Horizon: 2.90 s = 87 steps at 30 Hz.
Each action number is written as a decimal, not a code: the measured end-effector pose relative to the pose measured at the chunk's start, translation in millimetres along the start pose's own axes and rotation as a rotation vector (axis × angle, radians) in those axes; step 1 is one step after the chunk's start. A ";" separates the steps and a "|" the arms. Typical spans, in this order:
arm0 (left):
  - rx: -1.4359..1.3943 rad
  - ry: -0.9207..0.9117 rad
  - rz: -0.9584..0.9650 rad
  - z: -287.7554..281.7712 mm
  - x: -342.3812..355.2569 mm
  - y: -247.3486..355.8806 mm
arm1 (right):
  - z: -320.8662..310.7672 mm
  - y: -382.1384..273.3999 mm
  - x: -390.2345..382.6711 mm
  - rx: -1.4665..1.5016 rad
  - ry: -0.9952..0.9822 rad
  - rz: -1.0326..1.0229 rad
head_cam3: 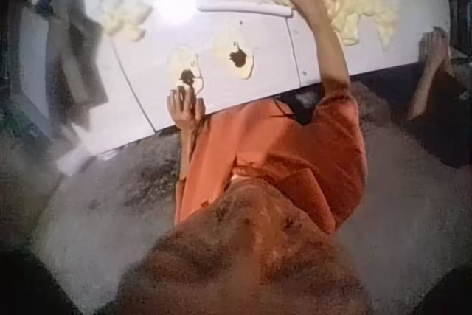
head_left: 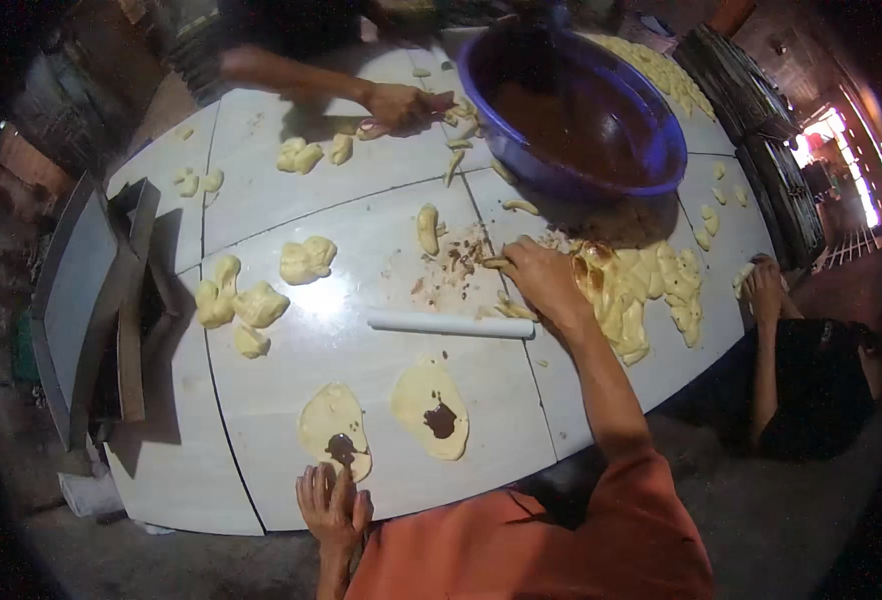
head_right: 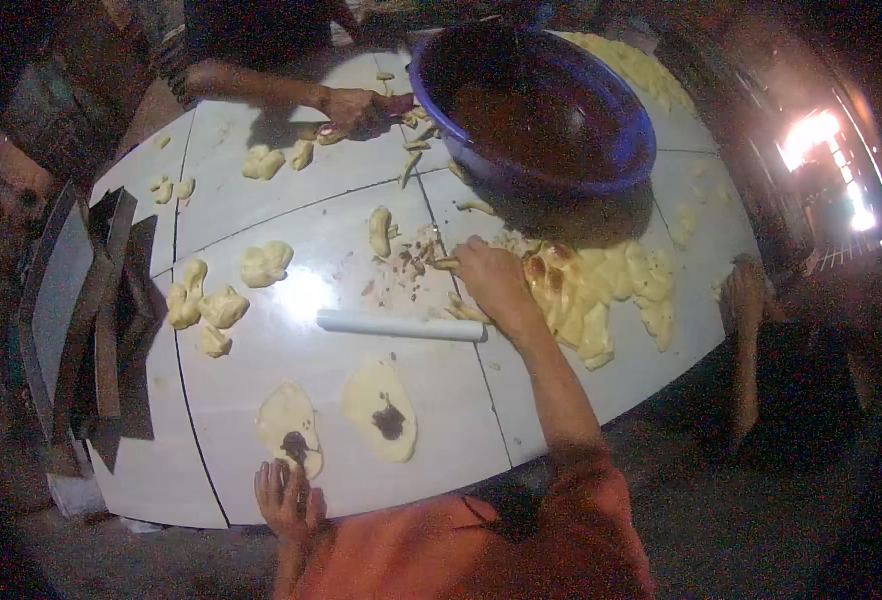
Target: The person flattens dough pieces using a rolling pin, applies a chocolate filling with a spatula, rolls the dough into cylinders, and places them onto a metal tray.
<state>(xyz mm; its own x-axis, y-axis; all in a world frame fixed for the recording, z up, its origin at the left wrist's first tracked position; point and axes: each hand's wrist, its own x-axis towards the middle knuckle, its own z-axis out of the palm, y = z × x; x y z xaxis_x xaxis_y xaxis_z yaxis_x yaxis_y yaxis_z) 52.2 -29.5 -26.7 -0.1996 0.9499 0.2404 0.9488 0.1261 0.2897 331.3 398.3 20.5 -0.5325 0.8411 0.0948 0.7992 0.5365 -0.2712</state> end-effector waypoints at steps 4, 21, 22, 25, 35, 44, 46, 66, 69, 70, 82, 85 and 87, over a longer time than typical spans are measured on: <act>0.015 0.042 -0.006 -0.9 2.4 3.1 | -13.3 -0.9 0.1 0.131 -0.099 0.076; -0.082 0.071 -0.045 -1.3 5.1 5.7 | -28.3 -50.5 -133.7 0.205 0.152 0.010; -0.088 0.060 -0.037 -0.4 6.1 6.4 | -18.1 -54.1 -148.4 0.140 0.147 -0.087; -0.084 0.108 -0.050 0.0 15.6 15.0 | 2.8 -75.2 -178.6 0.275 -0.034 0.025; -0.325 -0.019 0.242 8.6 127.4 116.9 | -11.7 -0.1 -179.6 -0.060 0.188 0.454; -0.316 -0.041 0.224 41.9 172.7 166.3 | -21.4 -53.2 -204.6 0.497 -0.091 0.740; -0.293 -0.275 0.115 39.5 180.5 173.9 | -10.0 -71.1 -227.7 0.380 0.086 0.534; -0.387 -0.381 -0.019 39.9 185.8 177.2 | 10.2 -104.0 -242.0 0.370 0.242 0.376; -0.373 -0.416 -0.057 37.1 187.9 179.8 | 11.0 -104.7 -241.9 0.333 0.155 0.419; -0.373 -0.416 -0.060 34.4 188.1 181.9 | 12.4 -104.7 -241.8 0.333 0.153 0.418; -0.403 -0.379 -0.047 28.6 189.4 186.7 | 15.9 -102.0 -243.0 0.285 0.140 0.357; -0.439 -0.372 -0.062 27.4 190.5 187.6 | 15.7 -105.2 -242.8 0.281 0.140 0.374; -0.431 -0.371 -0.068 28.2 190.1 188.8 | 17.9 -109.5 -242.5 0.303 0.159 0.356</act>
<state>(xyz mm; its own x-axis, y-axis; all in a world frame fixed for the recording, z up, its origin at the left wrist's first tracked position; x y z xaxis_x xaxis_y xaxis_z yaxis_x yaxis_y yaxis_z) 200.3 183.0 47.6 -0.0835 0.9904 -0.1101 0.7357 0.1358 0.6636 367.9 134.4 10.2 -0.1732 0.9813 0.0845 0.7941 0.1899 -0.5774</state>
